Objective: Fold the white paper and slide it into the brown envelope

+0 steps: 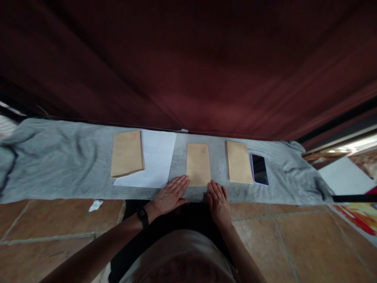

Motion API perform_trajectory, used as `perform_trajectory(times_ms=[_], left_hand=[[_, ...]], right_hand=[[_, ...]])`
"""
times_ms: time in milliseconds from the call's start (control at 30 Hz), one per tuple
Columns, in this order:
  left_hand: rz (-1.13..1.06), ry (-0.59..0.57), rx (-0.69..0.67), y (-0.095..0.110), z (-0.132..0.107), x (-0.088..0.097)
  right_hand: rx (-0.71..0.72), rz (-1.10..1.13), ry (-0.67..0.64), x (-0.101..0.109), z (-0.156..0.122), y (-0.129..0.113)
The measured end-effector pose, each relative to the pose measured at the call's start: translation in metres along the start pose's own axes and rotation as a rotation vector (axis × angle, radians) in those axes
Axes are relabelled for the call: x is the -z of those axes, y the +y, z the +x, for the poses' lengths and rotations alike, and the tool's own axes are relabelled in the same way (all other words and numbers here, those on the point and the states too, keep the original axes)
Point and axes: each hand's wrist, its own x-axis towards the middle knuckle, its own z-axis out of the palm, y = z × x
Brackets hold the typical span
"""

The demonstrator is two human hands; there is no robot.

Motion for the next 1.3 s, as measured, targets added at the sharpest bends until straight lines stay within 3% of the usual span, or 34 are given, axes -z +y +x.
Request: perform_trajectory(times_ms=[167, 333, 700, 867, 1100, 1300], left_hand=[[-0.001, 0.040, 0.006, 0.017, 0.005, 0.005], [-0.060, 0.064, 0.001, 0.044, 0.015, -0.008], [-0.083, 0.099, 0.106, 0.040, 0.008, -0.019], [-0.208, 0.151, 0.296, 0.046, 0.018, -0.021], [-0.603, 0.358, 0.606, 0.040, 0.043, -0.028], [-0.774, 0.355, 0.805, 0.035, 0.055, -0.023]], right_hand=[[0.033, 0.043, 0.023, 0.002, 0.008, -0.019], [0.102, 0.090, -0.081, -0.002, 0.025, -0.041], [0.046, 0.033, -0.065, -0.006, 0.014, -0.019], [0.033, 0.040, -0.012, -0.009, 0.018, -0.020], [0.035, 0.059, 0.042, -0.017, 0.019, -0.020], [0.027, 0.091, 0.093, -0.022, 0.016, -0.019]])
